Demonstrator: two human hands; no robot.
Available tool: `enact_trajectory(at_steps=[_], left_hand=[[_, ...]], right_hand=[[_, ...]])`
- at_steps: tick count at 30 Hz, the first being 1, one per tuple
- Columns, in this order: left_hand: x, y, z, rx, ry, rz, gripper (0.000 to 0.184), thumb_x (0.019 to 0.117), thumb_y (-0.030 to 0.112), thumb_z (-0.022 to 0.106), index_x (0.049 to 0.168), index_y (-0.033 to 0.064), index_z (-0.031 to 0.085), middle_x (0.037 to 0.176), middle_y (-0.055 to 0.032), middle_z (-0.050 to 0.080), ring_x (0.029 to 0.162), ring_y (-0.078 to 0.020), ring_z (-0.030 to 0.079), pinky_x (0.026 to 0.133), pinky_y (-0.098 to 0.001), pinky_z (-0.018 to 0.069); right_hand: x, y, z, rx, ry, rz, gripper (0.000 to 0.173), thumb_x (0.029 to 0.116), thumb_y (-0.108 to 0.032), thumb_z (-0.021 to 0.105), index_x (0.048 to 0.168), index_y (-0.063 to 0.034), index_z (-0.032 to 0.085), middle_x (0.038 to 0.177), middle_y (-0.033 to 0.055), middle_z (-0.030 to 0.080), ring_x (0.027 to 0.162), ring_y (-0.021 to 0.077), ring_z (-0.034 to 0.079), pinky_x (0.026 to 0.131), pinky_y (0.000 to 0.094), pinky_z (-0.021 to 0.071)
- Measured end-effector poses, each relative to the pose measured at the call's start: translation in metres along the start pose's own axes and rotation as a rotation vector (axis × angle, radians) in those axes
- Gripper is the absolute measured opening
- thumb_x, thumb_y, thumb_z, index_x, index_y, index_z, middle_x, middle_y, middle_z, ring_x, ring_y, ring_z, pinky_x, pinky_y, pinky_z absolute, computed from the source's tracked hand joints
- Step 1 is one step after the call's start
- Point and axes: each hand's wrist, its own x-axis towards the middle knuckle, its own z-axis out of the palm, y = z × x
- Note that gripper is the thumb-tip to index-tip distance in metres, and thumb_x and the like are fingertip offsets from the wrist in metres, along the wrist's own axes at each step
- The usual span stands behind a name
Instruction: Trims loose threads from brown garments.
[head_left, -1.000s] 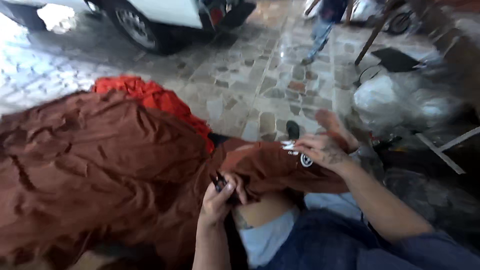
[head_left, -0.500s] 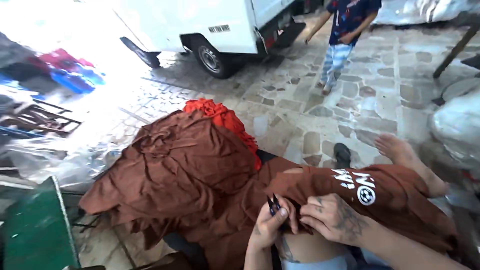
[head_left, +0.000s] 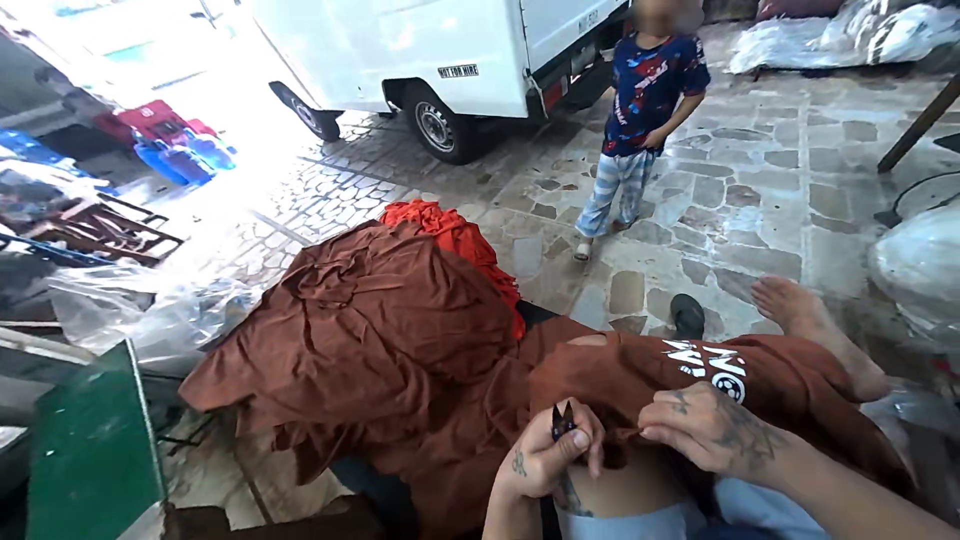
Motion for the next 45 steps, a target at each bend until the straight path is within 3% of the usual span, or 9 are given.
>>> enact_trajectory(at_steps=[5,8,11,13,17,20,27,37,45], left_hand=[[-0.008,0.008,-0.014,-0.089,0.051,0.005,0.022,0.1057,0.035,0.057,0.107,0.0153,0.066,0.091,0.001,0.07,0.075,-0.0079,0.069,0.068,-0.0252,0.0589],[-0.002,0.001,-0.018,-0.157,0.063,-0.001,0.021,0.105,0.034,0.058,0.108,0.0159,0.068,0.093,0.0001,0.071,0.076,-0.0098,0.07,0.068,-0.0266,0.0599],[0.008,-0.011,-0.015,-0.227,0.087,0.019,0.022,0.1045,0.034,0.059,0.107,0.0143,0.069,0.093,-0.0025,0.072,0.077,-0.0124,0.071,0.069,-0.0283,0.0607],[0.009,-0.013,-0.013,-0.266,0.123,0.048,0.022,0.1039,0.032,0.06,0.107,0.0126,0.069,0.092,-0.004,0.072,0.077,-0.0135,0.071,0.07,-0.029,0.0604],[0.003,-0.009,-0.007,-0.317,0.122,0.056,0.024,0.1041,0.032,0.059,0.109,0.0111,0.069,0.095,-0.0078,0.074,0.08,-0.0165,0.073,0.072,-0.0307,0.061],[0.002,-0.005,-0.005,-0.371,0.088,0.012,0.029,0.1033,0.035,0.059,0.112,0.0106,0.071,0.104,-0.013,0.076,0.086,-0.0213,0.076,0.074,-0.0331,0.0622],[0.002,-0.018,-0.005,-0.428,0.015,-0.046,0.019,0.1015,0.032,0.062,0.105,0.015,0.069,0.083,0.0005,0.068,0.073,-0.01,0.066,0.068,-0.0274,0.0549],[0.004,-0.021,-0.013,-0.458,-0.027,-0.075,0.017,0.1021,0.033,0.061,0.103,0.0173,0.068,0.083,0.0026,0.066,0.074,-0.0097,0.066,0.069,-0.0284,0.0546],[0.002,-0.022,-0.014,-0.523,0.002,-0.086,0.015,0.101,0.031,0.063,0.105,0.018,0.069,0.084,0.0028,0.068,0.075,-0.0103,0.067,0.07,-0.0293,0.0557]], right_hand=[[-0.017,0.017,-0.016,-0.003,0.05,0.152,0.033,0.1054,-0.032,0.052,0.091,-0.0118,0.073,0.082,0.0017,0.073,0.076,0.0076,0.068,0.07,0.0214,0.0548],[-0.021,0.024,-0.018,-0.185,0.061,0.284,0.031,0.0996,-0.032,0.055,0.088,-0.0122,0.075,0.084,0.004,0.073,0.078,0.0169,0.072,0.068,0.0347,0.0591],[-0.001,0.0,-0.008,-0.259,0.071,0.269,0.032,0.1014,-0.038,0.056,0.097,-0.0136,0.076,0.096,0.0074,0.073,0.097,0.0257,0.071,0.086,0.0457,0.0586],[0.012,-0.02,0.016,-0.254,0.117,0.171,0.034,0.1034,-0.043,0.053,0.103,-0.0165,0.075,0.099,0.0054,0.073,0.1,0.0225,0.07,0.092,0.0421,0.0572],[0.021,-0.03,0.055,-0.155,0.13,0.097,0.017,0.0966,-0.02,0.06,0.094,-0.0108,0.074,0.086,0.0067,0.068,0.074,0.0174,0.068,0.062,0.0297,0.0579],[0.02,-0.025,0.049,-0.113,0.141,0.059,0.02,0.099,-0.02,0.057,0.091,-0.0098,0.071,0.075,0.0046,0.063,0.061,0.015,0.062,0.052,0.0283,0.0522],[0.012,-0.015,0.036,-0.135,0.085,-0.074,0.03,0.1059,-0.026,0.049,0.089,-0.012,0.07,0.074,0.0031,0.063,0.069,0.0165,0.064,0.061,0.0292,0.0529],[0.002,0.001,0.022,-0.156,0.134,-0.053,0.033,0.1061,-0.031,0.051,0.089,-0.0127,0.073,0.066,0.0001,0.059,0.059,0.0119,0.058,0.054,0.0251,0.0486],[-0.015,0.014,-0.001,-0.075,0.155,0.103,0.033,0.1032,-0.036,0.056,0.087,-0.0134,0.074,0.074,0.0,0.068,0.069,0.008,0.065,0.062,0.0216,0.0528]])
